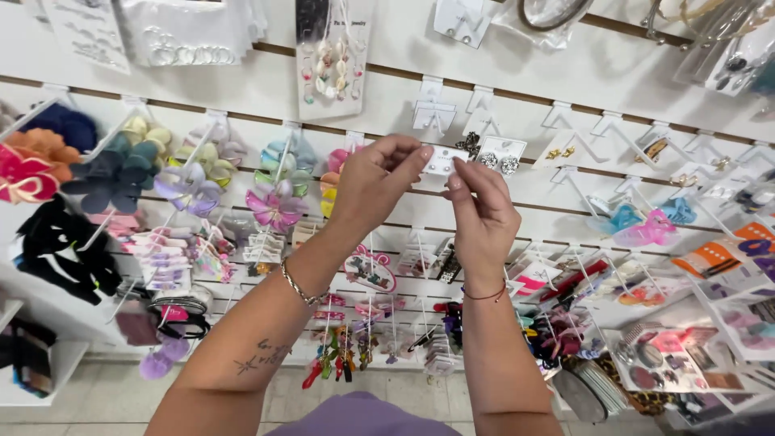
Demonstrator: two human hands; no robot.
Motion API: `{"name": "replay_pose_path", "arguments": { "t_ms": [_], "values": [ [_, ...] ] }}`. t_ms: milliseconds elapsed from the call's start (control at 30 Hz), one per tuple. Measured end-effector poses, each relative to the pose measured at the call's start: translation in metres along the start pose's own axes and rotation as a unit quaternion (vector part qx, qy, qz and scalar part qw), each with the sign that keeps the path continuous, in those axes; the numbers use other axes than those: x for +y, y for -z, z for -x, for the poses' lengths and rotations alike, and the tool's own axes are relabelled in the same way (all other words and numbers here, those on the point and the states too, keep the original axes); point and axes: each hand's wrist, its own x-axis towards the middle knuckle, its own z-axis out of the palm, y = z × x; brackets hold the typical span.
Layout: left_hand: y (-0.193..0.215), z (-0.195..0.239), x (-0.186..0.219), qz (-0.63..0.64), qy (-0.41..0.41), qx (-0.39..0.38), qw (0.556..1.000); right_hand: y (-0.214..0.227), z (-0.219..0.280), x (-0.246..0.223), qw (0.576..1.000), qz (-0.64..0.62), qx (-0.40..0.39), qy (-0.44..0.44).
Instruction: Attaching price tags to jewelry and hair accessories and hanging them on a display wall
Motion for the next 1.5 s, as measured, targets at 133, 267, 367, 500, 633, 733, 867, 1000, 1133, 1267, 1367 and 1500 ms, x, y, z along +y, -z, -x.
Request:
{"name": "replay_pose_path", "arguments": {
  "t_ms": [133,267,367,500,633,733,867,1000,1133,1267,1367,1500],
  "values": [
    [-0.003,-0.025,-0.009,0.021,0.005,-0.019,1.000,-0.008,-0.009,0.010,1.000,-0.003,0.011,0.001],
    [-0.005,-0.030,-0.011,0.034,0.005,-0.010,0.999,-0.009,-0.009,0.016,1.000,0.004,0.012,-0.017],
    [-0.003,-0.029,-0.008,0.013,0.027,-0.010,1.000,-0.007,-0.006,0.017,1.000,0.006,0.008,-0.025],
    [-0.001,-0.029,-0.011,-0.019,0.041,-0.007,0.999,-0.006,-0.004,0.021,1.000,0.009,-0.003,-0.027],
    [-0.002,-0.032,-0.011,-0.046,0.041,0.002,0.998,-0.010,-0.004,0.018,0.999,0.002,-0.014,-0.040],
    [-0.002,-0.032,-0.009,-0.063,0.018,0.007,0.998,-0.011,-0.003,0.017,0.999,0.007,-0.016,-0.040],
    [-0.003,-0.033,-0.009,-0.056,-0.010,0.003,0.998,-0.014,-0.004,0.018,0.999,0.005,-0.016,-0.041],
    [-0.004,-0.031,-0.010,-0.111,-0.083,0.019,0.990,-0.017,-0.002,0.019,0.999,-0.005,-0.006,-0.050],
    [-0.006,-0.037,-0.022,-0.194,-0.161,0.059,0.966,-0.022,-0.001,0.022,0.998,0.000,-0.015,-0.056],
    [-0.006,-0.048,-0.033,-0.212,-0.170,0.074,0.960,-0.025,-0.003,0.034,0.996,-0.002,-0.035,-0.082],
    [-0.007,-0.048,-0.036,-0.226,-0.172,0.076,0.956,-0.027,-0.002,0.034,0.994,0.003,-0.041,-0.098],
    [-0.005,-0.045,-0.031,-0.236,-0.162,0.059,0.956,-0.034,-0.002,0.023,0.993,0.001,-0.040,-0.110]
  ]
}}
